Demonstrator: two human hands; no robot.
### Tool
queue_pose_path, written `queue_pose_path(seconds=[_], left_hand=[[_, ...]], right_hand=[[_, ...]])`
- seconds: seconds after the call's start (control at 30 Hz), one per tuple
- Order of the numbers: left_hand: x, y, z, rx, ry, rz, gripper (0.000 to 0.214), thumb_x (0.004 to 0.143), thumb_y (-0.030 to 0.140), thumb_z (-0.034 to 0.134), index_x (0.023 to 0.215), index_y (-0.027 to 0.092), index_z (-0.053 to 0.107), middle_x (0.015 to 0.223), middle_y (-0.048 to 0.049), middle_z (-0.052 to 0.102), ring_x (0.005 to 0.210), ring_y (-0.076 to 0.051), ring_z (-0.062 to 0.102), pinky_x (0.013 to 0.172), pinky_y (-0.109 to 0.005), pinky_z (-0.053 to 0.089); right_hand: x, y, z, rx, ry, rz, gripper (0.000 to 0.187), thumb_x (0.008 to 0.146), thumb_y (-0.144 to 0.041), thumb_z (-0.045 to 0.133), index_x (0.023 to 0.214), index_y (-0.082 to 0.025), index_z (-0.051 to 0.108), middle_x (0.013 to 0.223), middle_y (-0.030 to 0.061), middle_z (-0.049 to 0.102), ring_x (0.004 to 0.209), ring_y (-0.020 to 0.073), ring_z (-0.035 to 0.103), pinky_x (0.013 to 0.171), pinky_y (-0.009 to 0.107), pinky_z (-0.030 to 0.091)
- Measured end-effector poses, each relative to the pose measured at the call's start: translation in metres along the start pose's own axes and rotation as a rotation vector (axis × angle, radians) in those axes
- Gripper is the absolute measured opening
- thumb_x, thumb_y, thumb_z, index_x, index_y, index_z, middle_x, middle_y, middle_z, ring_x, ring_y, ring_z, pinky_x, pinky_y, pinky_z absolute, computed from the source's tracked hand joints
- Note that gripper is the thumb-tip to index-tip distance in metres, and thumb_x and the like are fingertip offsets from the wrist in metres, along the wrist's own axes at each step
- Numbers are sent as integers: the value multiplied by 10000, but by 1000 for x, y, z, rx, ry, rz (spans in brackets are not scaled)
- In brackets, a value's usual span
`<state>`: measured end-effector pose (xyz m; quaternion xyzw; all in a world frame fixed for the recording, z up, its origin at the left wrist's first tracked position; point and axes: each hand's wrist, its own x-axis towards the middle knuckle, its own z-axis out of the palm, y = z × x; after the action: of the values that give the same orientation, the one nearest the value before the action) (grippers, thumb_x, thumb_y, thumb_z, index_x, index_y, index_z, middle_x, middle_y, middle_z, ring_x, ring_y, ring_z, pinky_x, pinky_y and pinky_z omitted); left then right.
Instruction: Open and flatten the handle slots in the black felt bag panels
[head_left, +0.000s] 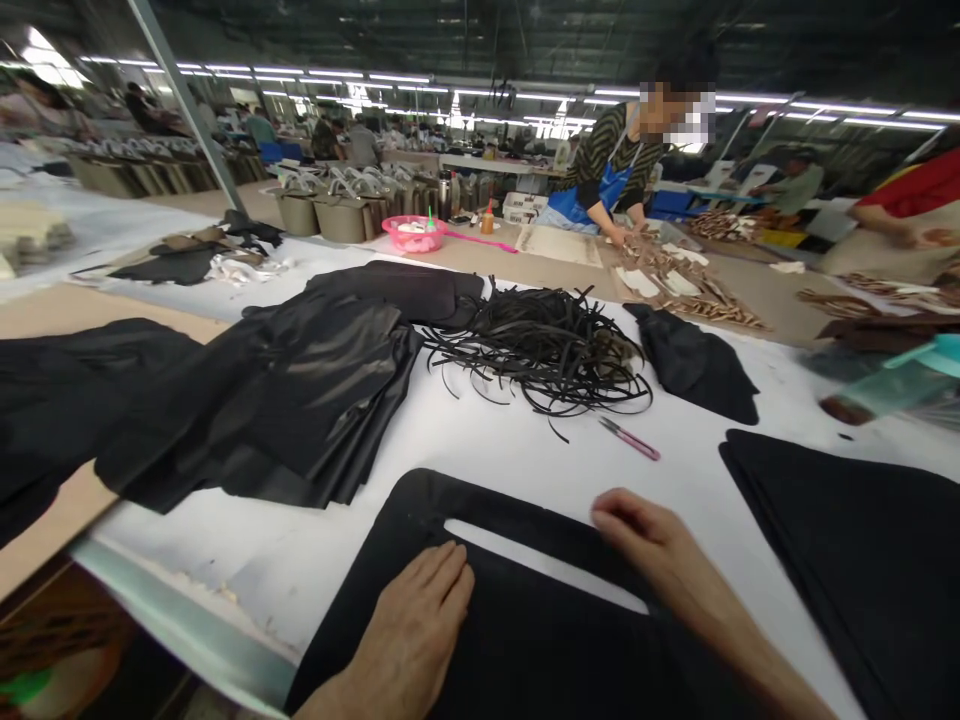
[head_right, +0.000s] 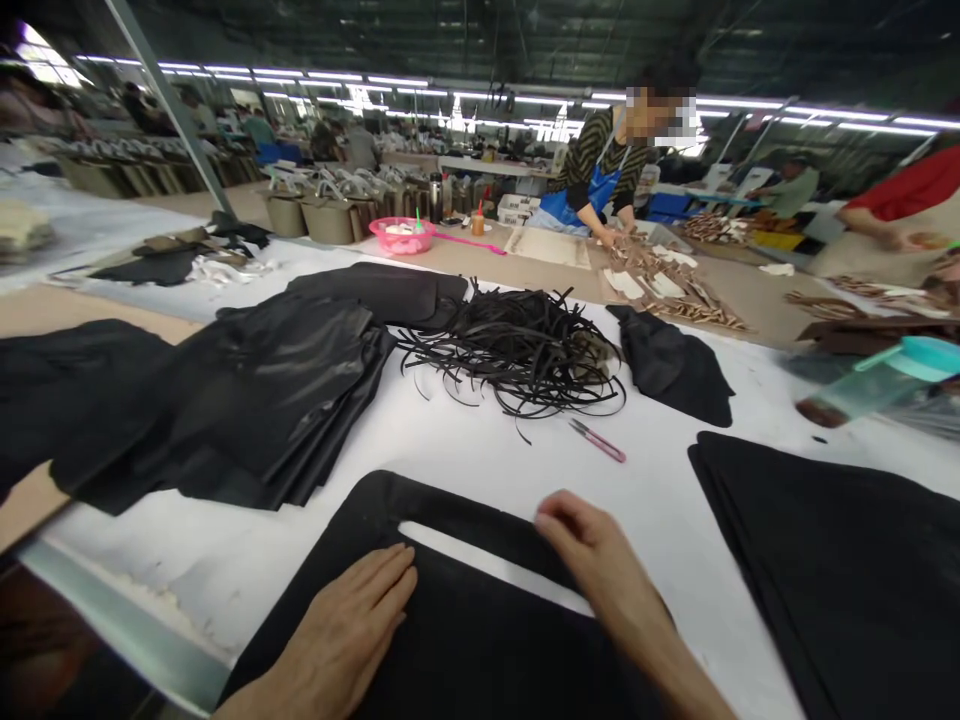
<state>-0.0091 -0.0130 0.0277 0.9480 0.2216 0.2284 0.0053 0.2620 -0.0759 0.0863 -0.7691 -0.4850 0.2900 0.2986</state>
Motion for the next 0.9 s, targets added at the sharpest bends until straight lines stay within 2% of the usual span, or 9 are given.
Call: queue_pose_path(seconds=[0.07, 0.13, 0.2, 0.3, 0.5, 0.7, 0.9], left_hand=[[2, -4, 2, 56, -56, -5, 313, 821, 137, 456, 1116, 156, 557, 1174, -78, 624, 1083, -211, 576, 902, -337, 516], [2, -7, 7, 90, -103, -29, 317, 807, 138, 484, 1116, 139, 556, 1187, -93, 615, 1094, -224, 570, 906, -357, 517], [0, -10, 13, 144, -132, -26, 335, 782, 125, 514, 1114, 107, 558, 1175, -122, 618, 1082, -244, 579, 891, -371, 525], [-5, -12, 20, 238, -162, 13, 385, 748, 100, 543, 1131, 58, 547, 1176, -176, 605, 1070, -279, 583, 869, -386, 535], [-7, -12, 21, 254, -114, 21, 335, 794, 101, 462, 1108, 45, 566, 1152, -193, 614, 1071, -287, 580, 862, -386, 535], [-5, -12, 22, 179, 20, -29, 324, 876, 129, 337, 1071, 103, 594, 1106, -133, 652, 1039, -235, 604, 860, -340, 540], [-4, -13, 20, 190, -14, -10, 328, 892, 150, 320, 1057, 107, 599, 1110, -128, 651, 1046, -228, 601, 865, -326, 537]], right_hand=[[5, -29, 44, -9, -149, -45, 193, 801, -385, 496, 706, -232, 566, 669, -27, 552, 657, 150, 500, 597, 263, 384], [14, -48, 77, -65, -196, -86, 142, 788, -319, 520, 692, -224, 566, 674, -37, 558, 657, 133, 491, 592, 245, 348], [25, -58, 100, -142, -210, -113, 125, 785, -262, 515, 675, -219, 556, 652, -45, 554, 640, 118, 481, 590, 234, 323], [41, -63, 121, -231, -196, -120, 116, 775, -218, 513, 660, -213, 531, 628, -47, 547, 628, 111, 467, 592, 233, 300], [58, -62, 132, -306, -216, -67, 122, 716, -254, 590, 635, -212, 510, 591, -51, 525, 596, 111, 444, 557, 235, 270], [61, -61, 129, -363, -263, -43, 143, 685, -280, 627, 647, -223, 501, 601, -68, 539, 592, 101, 461, 531, 219, 269], [69, -71, 132, -512, -285, 25, 74, 694, -286, 617, 679, -228, 575, 707, -10, 630, 692, 160, 557, 570, 257, 305]])
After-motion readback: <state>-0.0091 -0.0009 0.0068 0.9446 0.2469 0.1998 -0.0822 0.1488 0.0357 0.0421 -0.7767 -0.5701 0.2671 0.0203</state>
